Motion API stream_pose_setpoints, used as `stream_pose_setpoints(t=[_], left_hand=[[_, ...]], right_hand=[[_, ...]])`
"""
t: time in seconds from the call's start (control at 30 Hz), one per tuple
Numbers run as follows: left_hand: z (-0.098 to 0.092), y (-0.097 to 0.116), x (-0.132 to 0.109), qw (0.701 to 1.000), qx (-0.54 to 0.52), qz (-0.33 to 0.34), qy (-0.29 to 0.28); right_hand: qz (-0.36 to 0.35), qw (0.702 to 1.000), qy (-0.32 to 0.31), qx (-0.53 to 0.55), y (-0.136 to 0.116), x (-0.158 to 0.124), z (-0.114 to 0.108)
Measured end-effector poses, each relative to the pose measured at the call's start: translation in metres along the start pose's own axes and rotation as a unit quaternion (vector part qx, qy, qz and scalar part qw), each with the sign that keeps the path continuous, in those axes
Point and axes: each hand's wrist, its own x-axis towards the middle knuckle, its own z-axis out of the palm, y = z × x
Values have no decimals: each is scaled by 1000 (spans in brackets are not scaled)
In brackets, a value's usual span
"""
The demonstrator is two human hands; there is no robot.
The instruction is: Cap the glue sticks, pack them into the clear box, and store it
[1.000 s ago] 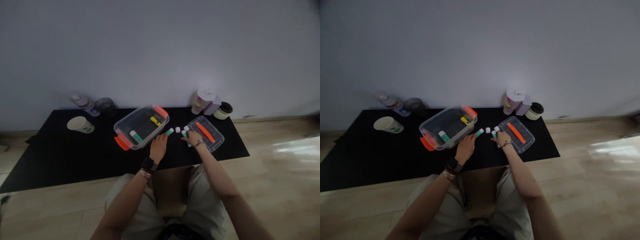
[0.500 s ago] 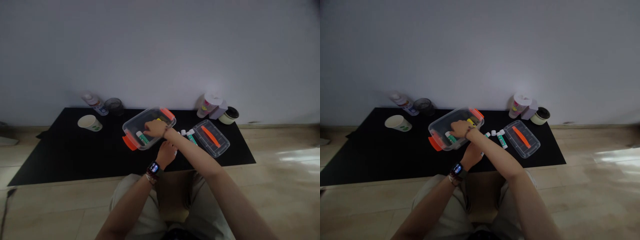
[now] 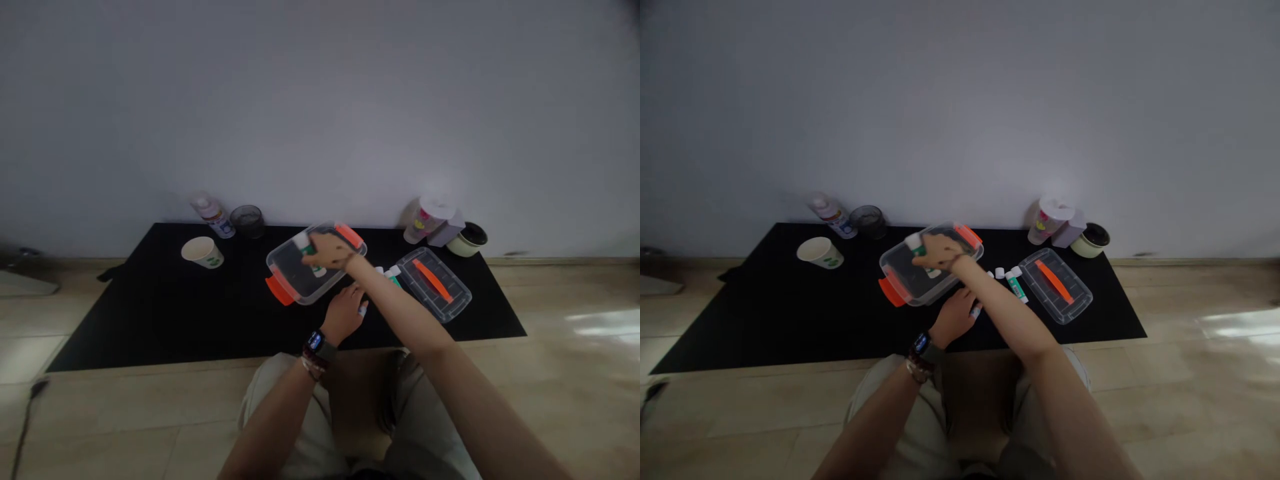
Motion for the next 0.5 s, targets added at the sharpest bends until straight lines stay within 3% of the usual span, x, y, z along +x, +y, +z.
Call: stream_pose_setpoints(t=[0.1, 0.2, 0.33, 0.4, 0.5], left_hand=[[-1, 2, 2, 989, -143, -27, 18], [-1, 5, 4, 941, -332, -64, 8], [9, 12, 4, 886, -457, -52, -63], [18, 17, 0, 870, -472, -77, -118], [33, 23, -8, 844, -484, -146, -182]], right_hand=[[17, 993, 96, 68, 20, -57, -62], [71, 972, 137, 177, 48, -120, -89], [151, 967, 79, 190, 70, -174, -64], [149, 977, 62, 136, 73, -184, -45], [141, 985, 83, 55, 75, -188, -31]])
